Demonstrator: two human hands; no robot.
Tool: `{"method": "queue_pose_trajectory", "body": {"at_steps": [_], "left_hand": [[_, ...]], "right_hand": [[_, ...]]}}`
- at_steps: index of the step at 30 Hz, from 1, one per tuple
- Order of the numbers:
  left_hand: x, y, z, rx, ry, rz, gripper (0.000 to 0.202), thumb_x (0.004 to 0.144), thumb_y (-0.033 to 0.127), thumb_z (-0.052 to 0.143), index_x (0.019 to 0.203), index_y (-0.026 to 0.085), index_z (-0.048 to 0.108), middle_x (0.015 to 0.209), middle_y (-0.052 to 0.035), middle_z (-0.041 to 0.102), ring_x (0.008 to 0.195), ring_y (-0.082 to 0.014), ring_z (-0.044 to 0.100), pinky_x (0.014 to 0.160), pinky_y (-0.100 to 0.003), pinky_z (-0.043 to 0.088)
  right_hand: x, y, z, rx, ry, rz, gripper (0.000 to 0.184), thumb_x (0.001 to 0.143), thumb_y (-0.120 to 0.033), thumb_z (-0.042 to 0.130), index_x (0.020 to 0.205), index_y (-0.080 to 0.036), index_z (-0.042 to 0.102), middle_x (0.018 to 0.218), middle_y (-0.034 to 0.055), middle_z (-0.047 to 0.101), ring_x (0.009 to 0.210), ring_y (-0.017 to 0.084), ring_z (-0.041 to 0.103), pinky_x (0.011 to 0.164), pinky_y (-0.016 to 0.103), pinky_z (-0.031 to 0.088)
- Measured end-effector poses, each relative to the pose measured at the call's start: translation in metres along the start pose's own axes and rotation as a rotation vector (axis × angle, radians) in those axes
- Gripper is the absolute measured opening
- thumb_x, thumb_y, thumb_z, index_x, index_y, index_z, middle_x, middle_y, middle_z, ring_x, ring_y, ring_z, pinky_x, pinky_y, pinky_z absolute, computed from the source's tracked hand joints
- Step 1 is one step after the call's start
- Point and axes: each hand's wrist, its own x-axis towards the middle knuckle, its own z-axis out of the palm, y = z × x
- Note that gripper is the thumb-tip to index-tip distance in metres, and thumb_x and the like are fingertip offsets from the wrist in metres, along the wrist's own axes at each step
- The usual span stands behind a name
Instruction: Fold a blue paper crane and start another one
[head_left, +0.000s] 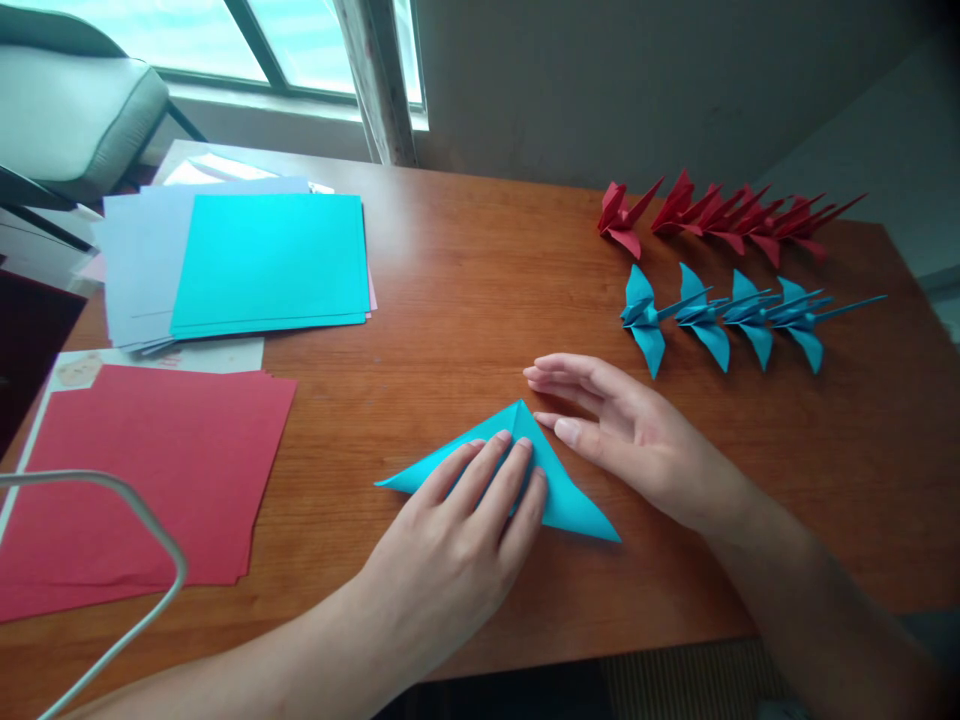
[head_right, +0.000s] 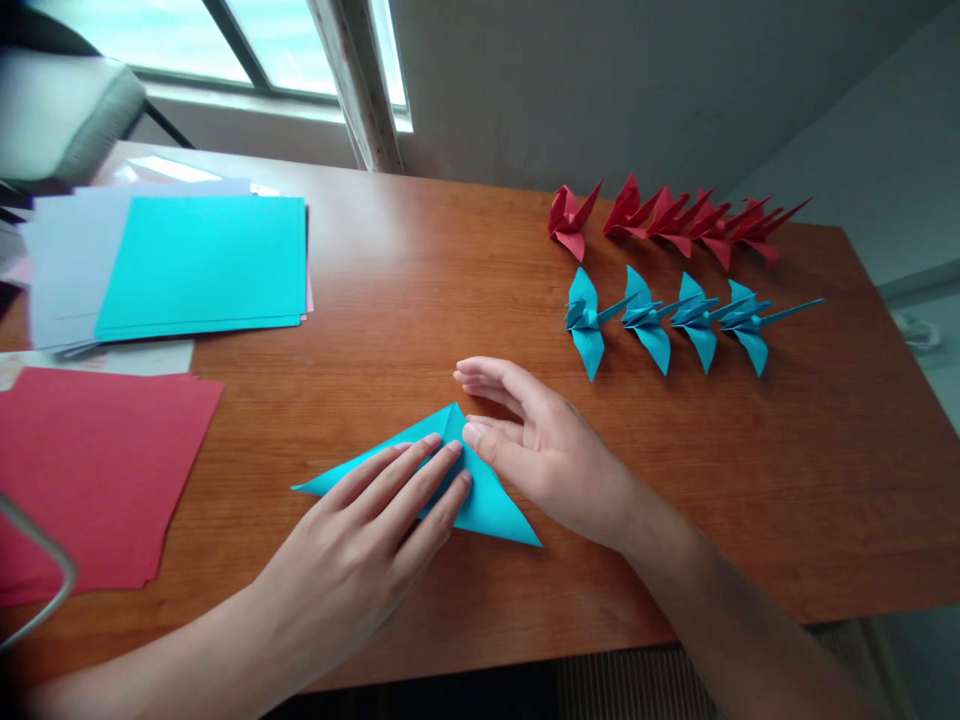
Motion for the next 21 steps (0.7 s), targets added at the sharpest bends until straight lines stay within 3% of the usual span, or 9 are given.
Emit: {"method": "queue_pose_trajectory", "body": {"at_steps": [5, 9, 15, 21], "left_hand": [[0.0, 0.001, 0.001, 0.001, 0.007, 0.002, 0.038, 0.099, 0.015, 0.04, 0.13, 0.011, 0.062, 0.142, -0.0141, 0.061, 0.132, -0.0313, 0.057, 0.11, -0.045, 0.044], [0.0, 0.0, 0.002, -0.004, 0.0, 0.006, 0.038, 0.1, 0.016, 0.039, 0.13, 0.011, 0.062, 0.142, -0.0141, 0.061, 0.132, -0.0313, 0.057, 0.11, -0.044, 0.044], [0.001, 0.002, 0.0, 0.001, -0.004, 0.007, 0.039, 0.1, 0.016, 0.038, 0.131, 0.011, 0.061, 0.139, -0.0139, 0.063, 0.132, -0.0305, 0.056, 0.11, -0.044, 0.044], [0.0, 0.003, 0.001, -0.004, 0.0, 0.007, 0.039, 0.1, 0.017, 0.039, 0.132, 0.011, 0.061, 0.14, -0.0132, 0.062, 0.134, -0.0312, 0.055, 0.11, -0.045, 0.044]], "right_hand": [[0.005, -0.002, -0.001, 0.062, 0.0, 0.044, 0.034, 0.089, -0.022, 0.066, 0.122, -0.024, 0.059, 0.132, 0.0108, 0.063, 0.13, 0.026, 0.059, 0.11, 0.048, 0.052], [0.001, -0.002, -0.003, 0.055, 0.049, -0.028, 0.039, 0.092, -0.02, 0.064, 0.129, -0.029, 0.056, 0.138, 0.0076, 0.06, 0.137, 0.024, 0.052, 0.113, 0.045, 0.049], [-0.007, -0.003, 0.0, 0.06, -0.105, -0.05, 0.058, 0.093, -0.017, 0.062, 0.144, -0.039, 0.043, 0.151, 0.0032, 0.049, 0.147, 0.021, 0.04, 0.119, 0.044, 0.041], [-0.005, 0.0, -0.001, 0.055, -0.159, -0.056, 0.062, 0.094, -0.016, 0.06, 0.146, -0.042, 0.04, 0.153, 0.0022, 0.046, 0.149, 0.02, 0.036, 0.122, 0.045, 0.037]]}}
